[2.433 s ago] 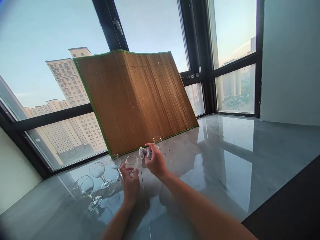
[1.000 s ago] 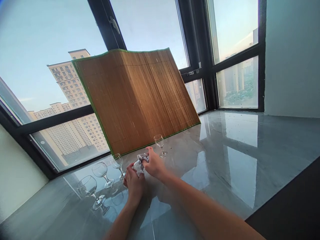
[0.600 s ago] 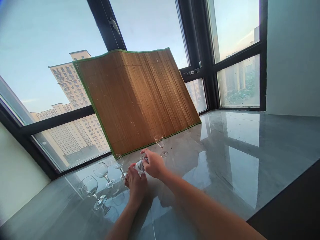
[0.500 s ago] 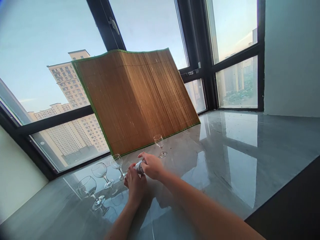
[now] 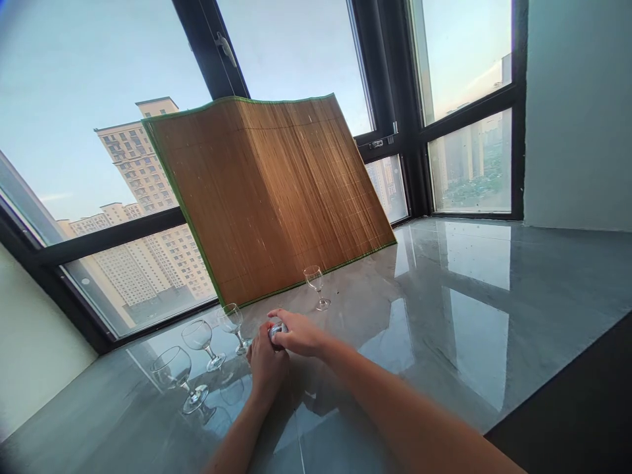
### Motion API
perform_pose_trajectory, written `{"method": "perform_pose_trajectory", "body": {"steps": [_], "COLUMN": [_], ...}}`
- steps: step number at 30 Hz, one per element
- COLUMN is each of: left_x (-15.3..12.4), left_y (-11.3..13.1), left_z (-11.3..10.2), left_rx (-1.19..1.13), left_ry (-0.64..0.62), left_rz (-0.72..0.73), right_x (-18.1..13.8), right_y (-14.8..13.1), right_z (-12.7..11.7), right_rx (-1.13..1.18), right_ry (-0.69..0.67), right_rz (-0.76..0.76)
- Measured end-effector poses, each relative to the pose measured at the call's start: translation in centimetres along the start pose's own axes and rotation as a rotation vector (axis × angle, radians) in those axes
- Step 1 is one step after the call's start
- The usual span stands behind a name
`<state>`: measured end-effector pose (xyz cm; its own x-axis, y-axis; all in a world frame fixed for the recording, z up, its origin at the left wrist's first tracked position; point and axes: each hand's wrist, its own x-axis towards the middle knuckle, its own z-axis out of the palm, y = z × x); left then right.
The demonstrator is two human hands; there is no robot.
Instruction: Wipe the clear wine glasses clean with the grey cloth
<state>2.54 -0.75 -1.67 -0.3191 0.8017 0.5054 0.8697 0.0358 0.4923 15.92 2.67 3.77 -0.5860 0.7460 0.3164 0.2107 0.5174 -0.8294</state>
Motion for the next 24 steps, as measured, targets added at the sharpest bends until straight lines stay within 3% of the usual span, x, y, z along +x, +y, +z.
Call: {"method": "perform_pose_trajectory", "body": {"steps": [4, 11, 18, 24], "left_x": [0.1, 0.4, 0.5, 0.8], "left_y": [-0.4, -0.7, -0.5, -0.9], "left_z": [0.3, 0.7, 0.2, 0.2], "left_rx": [-0.021, -0.142, -0.270, -0.265], "left_ry": [0.005, -0.011, -0.007, -0.005], "left_rz": [0.045, 0.132, 0.154, 0.169], "right_x": [0.2, 1.4, 1.4, 1.4], "right_y": [0.5, 2.5, 2.4, 1.9], "right_z": [0.1, 1.6, 1.5, 1.1], "right_rx": [0.061, 0.084, 0.251, 0.435], "right_ry": [0.025, 0.317, 0.377, 0.395], "right_rz": [-0.002, -0.036, -0.105, -0.015]}}
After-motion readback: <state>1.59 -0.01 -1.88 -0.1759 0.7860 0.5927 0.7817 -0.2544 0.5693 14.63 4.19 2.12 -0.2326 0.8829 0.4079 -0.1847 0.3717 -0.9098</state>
